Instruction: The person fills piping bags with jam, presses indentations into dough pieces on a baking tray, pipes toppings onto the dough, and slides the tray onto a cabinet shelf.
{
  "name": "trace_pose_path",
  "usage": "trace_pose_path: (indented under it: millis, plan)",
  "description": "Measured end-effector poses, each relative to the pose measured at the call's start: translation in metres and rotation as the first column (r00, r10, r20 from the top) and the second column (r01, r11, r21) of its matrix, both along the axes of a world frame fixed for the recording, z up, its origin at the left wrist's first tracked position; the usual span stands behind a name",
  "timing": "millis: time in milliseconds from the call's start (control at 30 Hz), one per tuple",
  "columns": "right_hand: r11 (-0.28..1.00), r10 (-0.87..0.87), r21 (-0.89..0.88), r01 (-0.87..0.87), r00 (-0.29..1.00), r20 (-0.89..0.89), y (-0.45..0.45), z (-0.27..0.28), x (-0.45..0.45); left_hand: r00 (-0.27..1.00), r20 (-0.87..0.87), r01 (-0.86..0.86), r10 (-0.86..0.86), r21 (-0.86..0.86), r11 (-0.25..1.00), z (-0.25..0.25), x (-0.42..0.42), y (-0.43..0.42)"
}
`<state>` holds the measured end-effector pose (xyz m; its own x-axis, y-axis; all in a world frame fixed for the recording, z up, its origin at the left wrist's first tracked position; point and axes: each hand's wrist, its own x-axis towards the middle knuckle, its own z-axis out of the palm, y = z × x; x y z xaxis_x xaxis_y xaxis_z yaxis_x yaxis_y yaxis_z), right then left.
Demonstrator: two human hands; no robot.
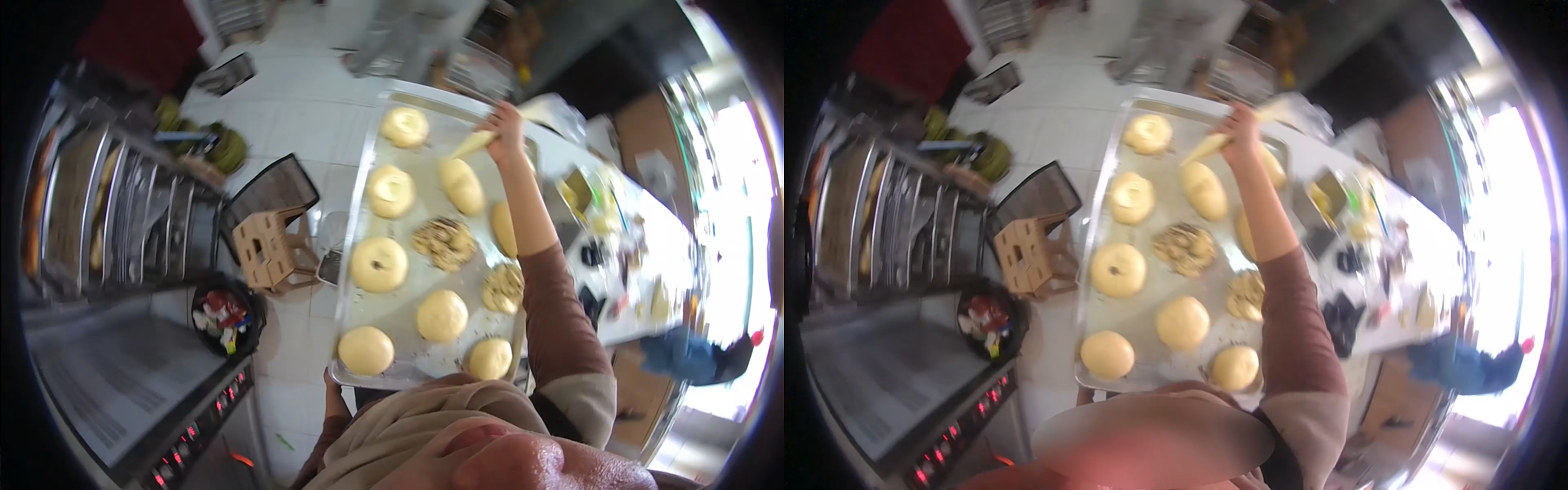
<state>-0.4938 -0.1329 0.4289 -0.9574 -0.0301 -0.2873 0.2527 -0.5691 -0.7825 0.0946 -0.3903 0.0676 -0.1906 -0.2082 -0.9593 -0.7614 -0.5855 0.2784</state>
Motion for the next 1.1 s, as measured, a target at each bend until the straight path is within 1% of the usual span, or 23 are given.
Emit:
trace_pose_path:
  millis: [67,133,167,267,333,400,467,500,600,633,667,700,733,767,800,833,900,967,1067,1100]
  plan:
    - [0.981,0.191,-0.005,-0.191,0.981,0.041,0.030,0.042,0.043,0.999,0.023,0.022,-0.023,0.031,0.999,0.003,0.002,0.005]
    - [0.919,0.395,-0.003,-0.395,0.918,0.046,0.075,0.081,0.088,0.996,0.049,0.066,-0.068,0.048,0.997,0.003,0.003,0.012]
    - [0.911,0.412,0.034,-0.411,0.911,0.000,0.102,0.094,0.110,0.995,0.057,0.075,-0.078,0.051,0.996,0.006,0.003,0.018]
    - [0.930,0.359,0.102,-0.354,0.933,-0.027,0.188,0.127,0.170,0.992,0.069,0.105,-0.107,0.028,0.994,0.016,0.008,0.043]
    - [0.979,0.190,0.083,-0.186,0.981,-0.046,0.260,0.123,0.199,0.991,0.077,0.111,-0.112,0.015,0.994,0.023,0.011,0.062]
    - [0.999,-0.041,-0.001,0.041,0.999,-0.030,0.332,0.110,0.223,0.990,0.083,0.118,-0.117,-0.008,0.993,0.029,0.013,0.082]
    - [0.943,-0.319,0.093,0.320,0.947,-0.026,0.404,0.081,0.242,0.989,0.076,0.126,-0.125,-0.013,0.992,0.039,0.012,0.104]
    - [0.912,-0.395,0.109,0.396,0.918,-0.026,0.441,0.058,0.247,0.989,0.073,0.127,-0.125,-0.022,0.992,0.044,0.010,0.114]
    - [0.846,-0.527,0.151,0.511,0.845,0.095,0.502,0.006,0.242,0.989,0.061,0.139,-0.136,-0.051,0.989,0.056,0.006,0.136]
    - [0.820,-0.569,0.128,0.558,0.819,0.076,0.505,-0.003,0.237,0.989,0.055,0.140,-0.136,-0.063,0.988,0.058,0.004,0.142]
    - [0.824,-0.544,0.201,0.530,0.839,0.018,0.519,-0.022,0.227,0.989,0.051,0.143,-0.140,-0.074,0.987,0.061,0.002,0.148]
    - [0.801,-0.403,0.495,0.336,0.915,0.030,0.537,-0.039,0.219,0.988,0.050,0.149,-0.146,-0.083,0.985,0.065,0.001,0.152]
    - [0.671,-0.260,0.733,0.111,0.961,0.092,0.557,-0.055,0.217,0.989,0.045,0.148,-0.144,-0.098,0.984,0.068,0.000,0.156]
    - [0.477,-0.232,0.879,0.003,0.965,0.123,0.563,-0.039,0.227,0.989,0.038,0.147,-0.144,-0.114,0.982,0.072,-0.002,0.159]
    - [0.250,-0.212,0.962,-0.105,0.964,0.161,0.571,-0.020,0.239,0.989,0.034,0.147,-0.144,-0.133,0.980,0.076,-0.004,0.161]
    - [-0.003,-0.397,0.979,-0.206,0.898,0.188,0.573,-0.004,0.256,0.989,0.033,0.147,-0.144,-0.146,0.978,0.079,-0.006,0.163]
    - [-0.202,-0.573,0.909,-0.364,0.797,0.192,0.585,-0.017,0.297,0.988,0.032,0.153,-0.150,-0.164,0.974,0.085,-0.008,0.164]
    - [-0.067,-0.633,0.882,-0.467,0.703,0.324,0.592,-0.050,0.325,0.989,0.029,0.145,-0.142,-0.181,0.973,0.088,-0.007,0.167]
    - [-0.037,-0.564,0.898,-0.438,0.751,0.343,0.582,-0.073,0.345,0.991,0.021,0.137,-0.135,-0.196,0.971,0.090,-0.006,0.171]
    - [0.179,-0.536,0.863,-0.473,0.688,0.489,0.581,-0.055,0.345,0.991,0.016,0.131,-0.130,-0.202,0.971,0.091,-0.004,0.170]
